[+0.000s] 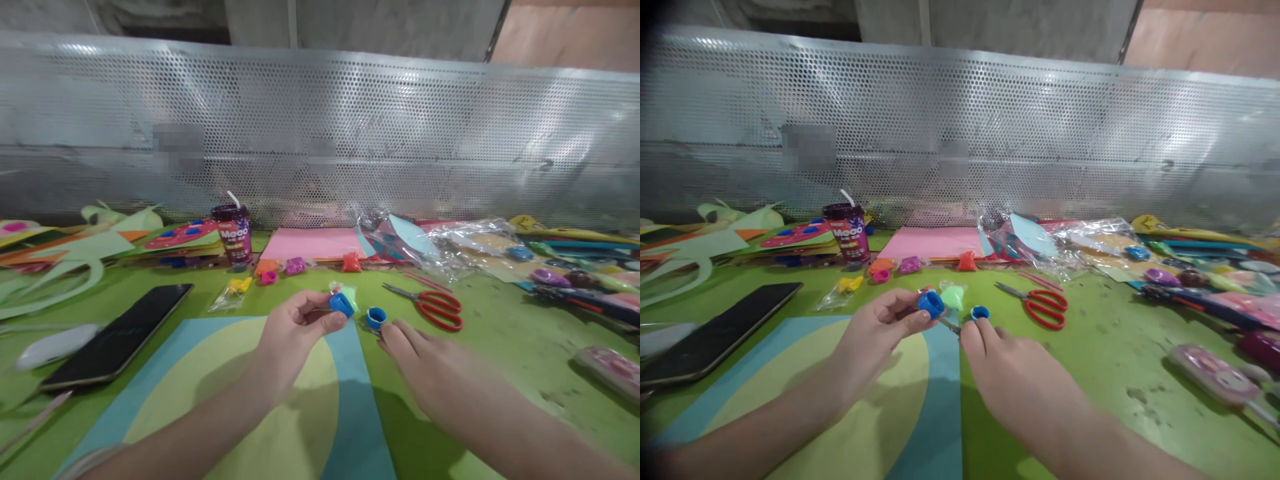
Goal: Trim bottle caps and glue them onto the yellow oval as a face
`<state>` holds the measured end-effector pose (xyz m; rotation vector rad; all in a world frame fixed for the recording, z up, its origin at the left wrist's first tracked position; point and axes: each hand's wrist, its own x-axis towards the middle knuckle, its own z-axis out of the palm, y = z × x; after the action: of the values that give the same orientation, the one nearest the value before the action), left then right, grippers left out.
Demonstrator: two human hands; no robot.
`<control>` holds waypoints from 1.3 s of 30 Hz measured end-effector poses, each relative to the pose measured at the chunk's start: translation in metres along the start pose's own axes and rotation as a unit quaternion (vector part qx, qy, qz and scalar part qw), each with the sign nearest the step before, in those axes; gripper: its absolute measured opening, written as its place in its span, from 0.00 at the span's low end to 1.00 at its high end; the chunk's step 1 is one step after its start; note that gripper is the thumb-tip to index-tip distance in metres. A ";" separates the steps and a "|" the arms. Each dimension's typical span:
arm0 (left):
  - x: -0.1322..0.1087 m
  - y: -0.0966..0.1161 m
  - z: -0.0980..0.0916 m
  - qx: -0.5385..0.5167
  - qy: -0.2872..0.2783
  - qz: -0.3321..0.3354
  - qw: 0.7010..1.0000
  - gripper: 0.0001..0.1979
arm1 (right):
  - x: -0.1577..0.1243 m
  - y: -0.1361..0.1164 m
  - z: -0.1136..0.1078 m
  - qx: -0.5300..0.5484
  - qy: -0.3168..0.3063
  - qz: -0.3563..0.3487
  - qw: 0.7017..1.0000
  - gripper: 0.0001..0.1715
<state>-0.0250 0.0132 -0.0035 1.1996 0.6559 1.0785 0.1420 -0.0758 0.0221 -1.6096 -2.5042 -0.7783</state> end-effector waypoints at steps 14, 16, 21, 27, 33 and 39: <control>-0.004 0.008 0.002 0.089 0.025 0.020 0.996 0.08 | -0.001 -0.005 -0.005 0.002 0.013 0.006 1.000 0.17; -0.005 0.008 0.002 0.092 0.027 0.025 0.995 0.08 | 0.000 -0.006 -0.005 0.011 0.004 0.011 1.000 0.17; -0.004 0.011 0.002 0.096 0.037 0.053 0.993 0.09 | 0.000 -0.003 -0.001 0.024 -0.016 0.015 0.999 0.16; -0.004 0.015 0.002 0.113 0.050 0.108 0.987 0.11 | -0.002 0.000 -0.005 0.011 0.040 -0.010 0.999 0.17; -0.011 0.013 0.008 0.127 0.049 0.149 0.979 0.10 | -0.004 -0.007 -0.007 -0.007 0.069 -0.027 0.997 0.16; -0.013 0.013 0.009 0.153 0.049 0.157 0.974 0.11 | -0.007 -0.005 0.003 -0.025 0.045 0.017 0.999 0.11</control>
<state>-0.0260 -0.0020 0.0093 1.5609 0.7443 1.3413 0.1417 -0.0821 0.0148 -1.5889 -2.4088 -0.8956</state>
